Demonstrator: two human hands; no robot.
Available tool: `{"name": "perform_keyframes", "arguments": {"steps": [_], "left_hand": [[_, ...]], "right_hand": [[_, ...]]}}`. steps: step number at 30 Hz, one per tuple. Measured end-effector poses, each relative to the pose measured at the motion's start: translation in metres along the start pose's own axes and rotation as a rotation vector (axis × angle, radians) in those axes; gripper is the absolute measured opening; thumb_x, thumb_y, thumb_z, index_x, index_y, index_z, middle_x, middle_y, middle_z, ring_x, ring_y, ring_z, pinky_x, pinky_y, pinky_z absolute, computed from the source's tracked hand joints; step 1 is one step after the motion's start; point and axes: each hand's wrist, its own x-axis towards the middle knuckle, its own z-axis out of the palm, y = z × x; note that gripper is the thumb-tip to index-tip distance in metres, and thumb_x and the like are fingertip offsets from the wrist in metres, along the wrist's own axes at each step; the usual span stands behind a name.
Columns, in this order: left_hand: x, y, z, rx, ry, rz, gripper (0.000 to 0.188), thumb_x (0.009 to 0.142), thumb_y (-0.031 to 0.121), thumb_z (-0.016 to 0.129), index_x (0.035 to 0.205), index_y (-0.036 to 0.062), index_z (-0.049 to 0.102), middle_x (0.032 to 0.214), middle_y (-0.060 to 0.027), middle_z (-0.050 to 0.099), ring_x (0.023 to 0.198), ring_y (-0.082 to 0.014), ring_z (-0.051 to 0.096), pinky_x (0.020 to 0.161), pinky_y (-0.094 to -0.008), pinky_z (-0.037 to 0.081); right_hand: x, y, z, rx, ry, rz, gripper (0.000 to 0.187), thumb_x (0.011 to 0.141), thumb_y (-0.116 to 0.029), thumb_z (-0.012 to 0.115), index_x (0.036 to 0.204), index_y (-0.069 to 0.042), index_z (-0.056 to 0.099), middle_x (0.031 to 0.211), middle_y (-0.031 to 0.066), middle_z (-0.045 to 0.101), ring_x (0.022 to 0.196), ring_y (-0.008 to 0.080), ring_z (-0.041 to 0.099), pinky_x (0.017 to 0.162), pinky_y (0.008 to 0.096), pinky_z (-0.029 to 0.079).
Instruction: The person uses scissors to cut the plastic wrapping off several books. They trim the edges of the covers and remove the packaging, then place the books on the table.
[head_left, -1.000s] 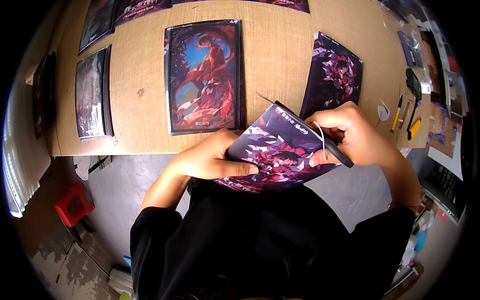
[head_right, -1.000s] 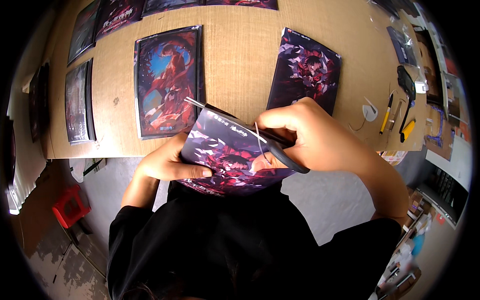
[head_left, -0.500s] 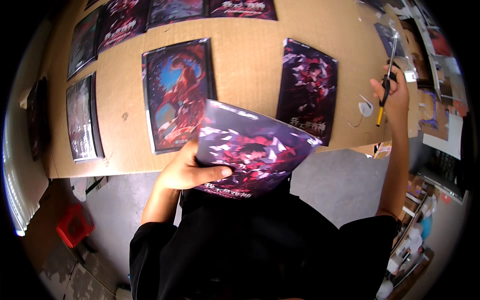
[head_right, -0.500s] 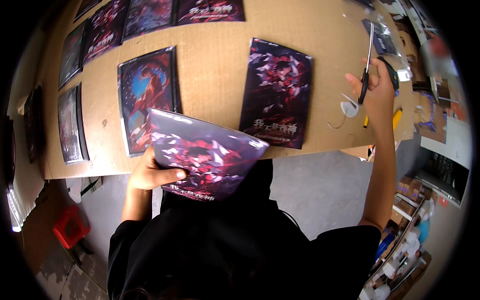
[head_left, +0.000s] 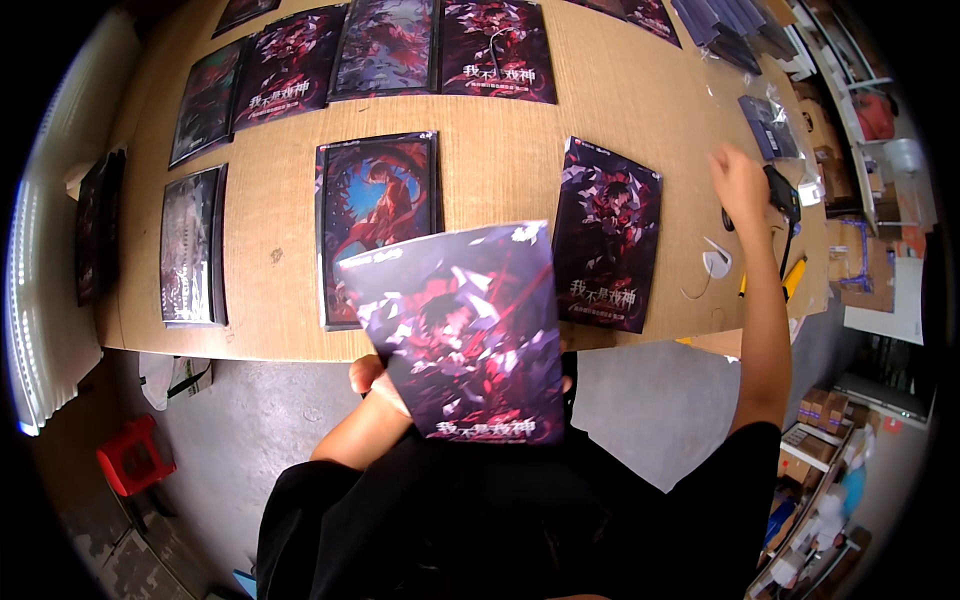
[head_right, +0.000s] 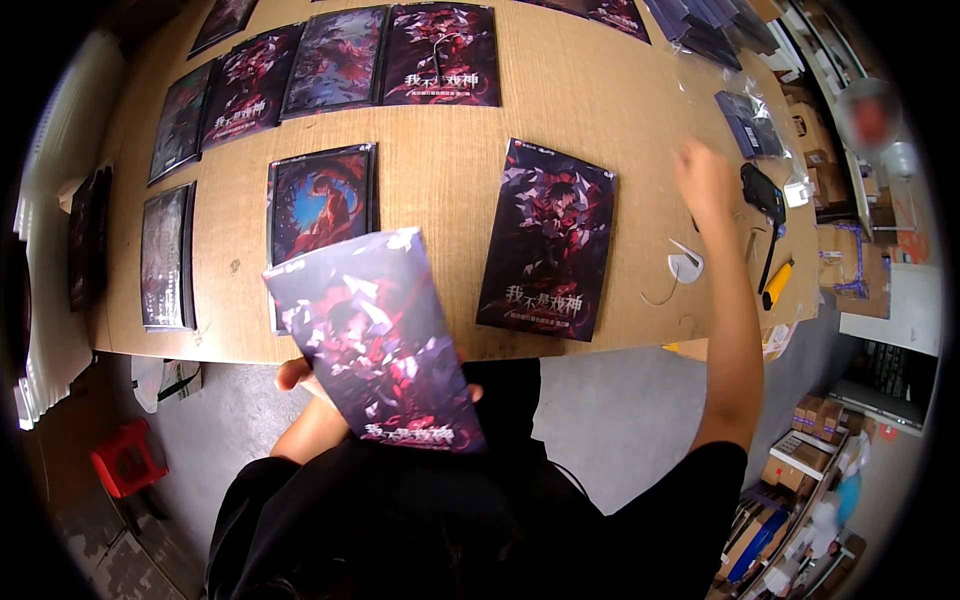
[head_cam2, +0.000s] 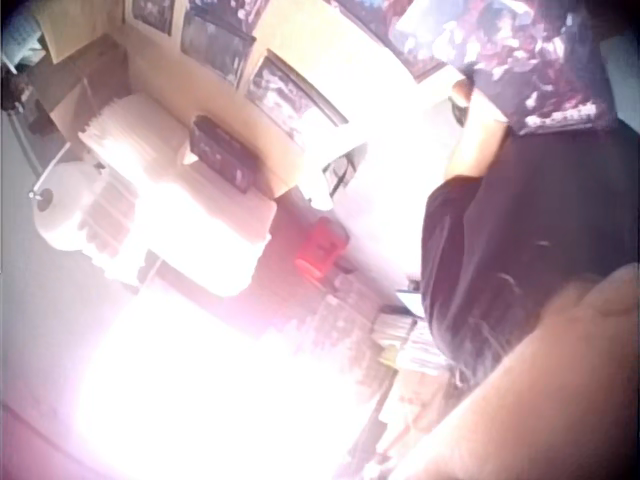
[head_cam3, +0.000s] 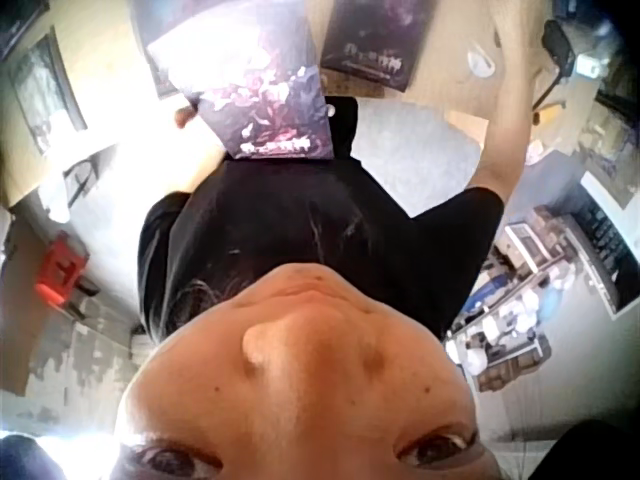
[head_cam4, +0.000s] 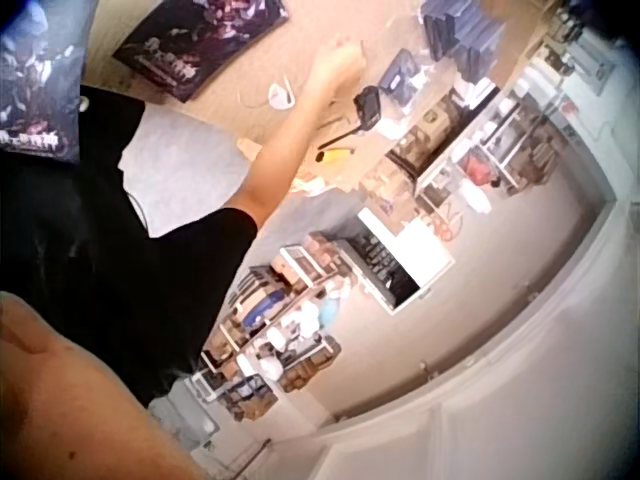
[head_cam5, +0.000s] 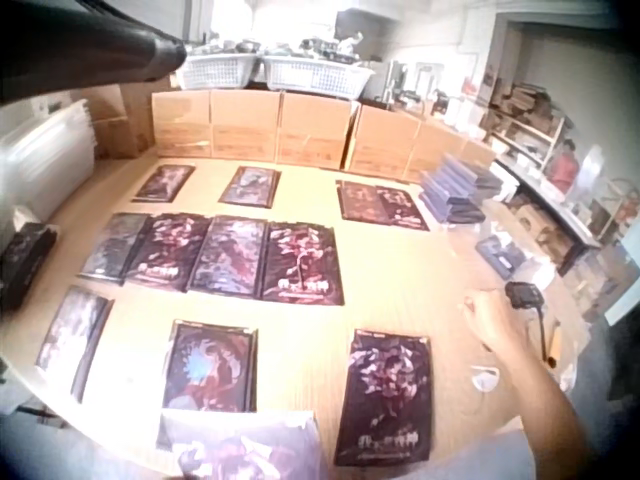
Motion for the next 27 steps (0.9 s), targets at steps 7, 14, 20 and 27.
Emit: {"name": "perform_keyframes", "arguments": {"steps": [7, 14, 20, 27], "left_hand": [[0.009, -0.024, 0.009, -0.048, 0.041, -0.007, 0.062, 0.084, 0.047, 0.037, 0.134, 0.0105, 0.038, 0.130, -0.0194, 0.044, 0.115, -0.0476, 0.041, 0.093, -0.0571, 0.036], [0.021, -0.038, -0.004, -0.061, -0.112, -0.463, 0.065, 0.089, 0.060, 0.028, 0.134, 0.0156, 0.040, 0.130, -0.0185, 0.043, 0.114, -0.0524, 0.038, 0.090, -0.0611, 0.037], [0.040, -0.054, 0.003, -0.162, -0.259, -0.590, 0.062, 0.091, 0.057, 0.027, 0.135, 0.0156, 0.038, 0.134, -0.0203, 0.038, 0.115, -0.0538, 0.038, 0.092, -0.0598, 0.037], [0.048, -0.054, 0.015, -0.284, -0.353, -0.588, 0.058, 0.093, 0.052, 0.027, 0.137, 0.0155, 0.036, 0.139, -0.0223, 0.033, 0.115, -0.0555, 0.038, 0.095, -0.0582, 0.036]], "right_hand": [[0.103, -0.170, 0.030, 0.554, 0.163, -0.682, 0.048, 0.086, -0.034, 0.059, 0.127, -0.014, 0.048, 0.119, 0.0164, 0.052, 0.108, 0.0325, 0.052, 0.092, 0.0393, 0.043], [0.122, -0.232, 0.083, 0.565, 0.265, -0.523, 0.006, 0.071, -0.009, 0.065, 0.069, -0.006, 0.060, 0.073, 0.0139, 0.059, 0.078, 0.0322, 0.059, 0.071, 0.0415, 0.047], [0.065, -0.172, 0.021, 0.973, 0.484, -0.416, 0.003, 0.076, -0.008, 0.063, 0.076, -0.005, 0.061, 0.072, 0.0108, 0.061, 0.070, 0.0256, 0.060, 0.064, 0.0362, 0.049], [-0.017, 0.093, 0.013, 0.700, 0.690, 0.138, 0.013, 0.082, -0.017, 0.066, 0.086, -0.005, 0.065, 0.080, 0.0041, 0.066, 0.072, 0.0125, 0.060, 0.066, 0.0255, 0.047]]}}
